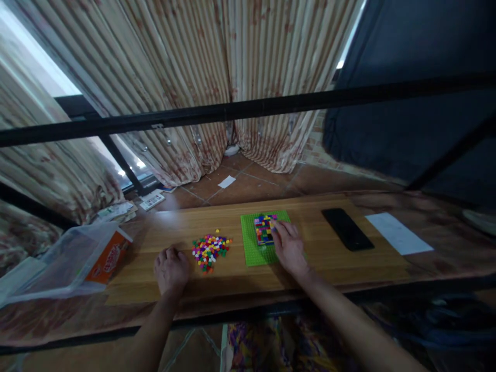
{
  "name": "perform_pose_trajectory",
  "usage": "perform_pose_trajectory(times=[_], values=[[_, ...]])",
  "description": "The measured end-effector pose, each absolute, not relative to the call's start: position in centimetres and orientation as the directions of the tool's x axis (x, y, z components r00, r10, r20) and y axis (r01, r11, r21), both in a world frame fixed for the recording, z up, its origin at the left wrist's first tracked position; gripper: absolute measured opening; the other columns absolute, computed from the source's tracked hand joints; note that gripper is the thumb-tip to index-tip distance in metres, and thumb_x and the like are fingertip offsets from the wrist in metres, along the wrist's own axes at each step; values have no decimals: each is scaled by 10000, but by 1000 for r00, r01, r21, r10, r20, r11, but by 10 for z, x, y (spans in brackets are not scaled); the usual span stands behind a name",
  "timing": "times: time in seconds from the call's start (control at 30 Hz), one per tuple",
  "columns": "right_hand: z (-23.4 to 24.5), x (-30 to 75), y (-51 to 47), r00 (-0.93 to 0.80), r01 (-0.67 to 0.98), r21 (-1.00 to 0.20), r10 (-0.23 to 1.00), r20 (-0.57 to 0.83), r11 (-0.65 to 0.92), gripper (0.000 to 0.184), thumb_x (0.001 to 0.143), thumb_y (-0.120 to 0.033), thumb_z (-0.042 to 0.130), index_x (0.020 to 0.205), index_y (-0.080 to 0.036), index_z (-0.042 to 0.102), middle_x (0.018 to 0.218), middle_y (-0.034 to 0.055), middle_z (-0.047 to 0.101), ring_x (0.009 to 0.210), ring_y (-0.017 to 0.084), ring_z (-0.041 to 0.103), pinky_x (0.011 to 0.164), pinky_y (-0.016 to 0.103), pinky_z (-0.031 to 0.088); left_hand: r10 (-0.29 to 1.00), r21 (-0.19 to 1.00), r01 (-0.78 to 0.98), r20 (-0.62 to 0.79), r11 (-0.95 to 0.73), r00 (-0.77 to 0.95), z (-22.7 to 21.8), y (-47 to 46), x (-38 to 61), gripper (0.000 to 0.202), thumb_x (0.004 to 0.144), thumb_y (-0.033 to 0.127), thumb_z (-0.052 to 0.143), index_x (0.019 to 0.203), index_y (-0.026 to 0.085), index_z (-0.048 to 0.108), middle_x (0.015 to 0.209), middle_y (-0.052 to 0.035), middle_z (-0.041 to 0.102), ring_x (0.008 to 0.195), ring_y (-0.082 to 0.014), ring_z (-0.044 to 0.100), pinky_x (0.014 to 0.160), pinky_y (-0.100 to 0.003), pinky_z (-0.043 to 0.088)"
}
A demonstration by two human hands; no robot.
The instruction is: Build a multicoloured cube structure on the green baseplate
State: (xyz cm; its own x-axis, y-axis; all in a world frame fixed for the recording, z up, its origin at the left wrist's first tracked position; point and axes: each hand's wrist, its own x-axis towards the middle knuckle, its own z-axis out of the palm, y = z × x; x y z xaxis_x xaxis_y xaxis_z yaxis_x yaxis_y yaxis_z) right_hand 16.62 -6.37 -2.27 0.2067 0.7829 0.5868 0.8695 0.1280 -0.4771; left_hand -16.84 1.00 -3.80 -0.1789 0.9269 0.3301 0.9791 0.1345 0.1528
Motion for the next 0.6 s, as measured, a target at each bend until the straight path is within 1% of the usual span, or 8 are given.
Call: perform_pose_trajectory(times=[0.1, 0.17, 0.23, 0.3, 0.37, 0.47, 0.6], values=[[-38, 179, -84, 338, 858, -513, 770, 542, -16, 378, 974, -292, 407, 1278, -163, 590, 1196, 141, 624, 1126, 261, 546, 1001, 429, 452, 933, 138, 982, 319, 127, -166, -39, 11, -171, 420, 911, 290, 351, 1135, 63, 623, 1121, -206, 629, 1053, -334, 557, 937, -439, 419], [-51, 185, -97, 351, 877, -466, 818, 456, -116, 418, 962, -294, 424, 1312, -110, 561, 1266, 181, 592, 1194, 289, 515, 1015, 440, 436, 937, 136, 984, 313, 116, -154, -41, 13, -174, 425, 909, 296, 347, 1122, 59, 628, 1118, -215, 628, 1042, -339, 557, 942, -452, 414], [-61, 187, -107, 329, 906, -385, 869, 371, -178, 430, 950, -295, 452, 1309, -88, 568, 1324, 199, 559, 1250, 313, 482, 1062, 458, 386, 938, 173, 979, 309, 107, -158, -43, 14, -175, 422, 905, 299, 347, 1104, 64, 635, 1117, -219, 625, 1055, -343, 550, 953, -465, 407], [-66, 187, -114, 302, 924, -327, 900, 313, -197, 425, 950, -296, 457, 1308, -103, 579, 1378, 187, 530, 1296, 314, 453, 1100, 459, 335, 938, 259, 962, 304, 89, -169, -43, 14, -177, 402, 895, 301, 357, 1072, 82, 645, 1099, -211, 629, 1089, -343, 538, 978, -475, 393], [-65, 186, -118, 289, 930, -309, 915, 282, -199, 419, 957, -299, 449, 1314, -128, 583, 1411, 167, 514, 1322, 299, 439, 1116, 447, 309, 935, 335, 939, 302, 81, -188, -40, 15, -178, 376, 884, 304, 371, 1033, 102, 651, 1071, -202, 636, 1112, -339, 534, 995, -479, 390], [-62, 187, -122, 279, 929, -317, 924, 261, -191, 411, 958, -303, 452, 1315, -152, 591, 1429, 145, 512, 1332, 284, 439, 1125, 437, 294, 925, 397, 912, 298, 103, -235, -34, 14, -181, 340, 865, 310, 403, 994, 119, 653, 1037, -194, 647, 1084, -328, 563, 960, -468, 436], [-61, 191, -130, 248, 929, -337, 934, 255, -154, 401, 957, -299, 457, 1311, -180, 603, 1443, 123, 513, 1333, 273, 449, 1132, 438, 283, 919, 479, 870, 279, 117, -277, -32, -1, -186, 338, 836, 330, 431, 978, 116, 651, 1001, -189, 664, 1007, -319, 615, 889, -450, 498]])
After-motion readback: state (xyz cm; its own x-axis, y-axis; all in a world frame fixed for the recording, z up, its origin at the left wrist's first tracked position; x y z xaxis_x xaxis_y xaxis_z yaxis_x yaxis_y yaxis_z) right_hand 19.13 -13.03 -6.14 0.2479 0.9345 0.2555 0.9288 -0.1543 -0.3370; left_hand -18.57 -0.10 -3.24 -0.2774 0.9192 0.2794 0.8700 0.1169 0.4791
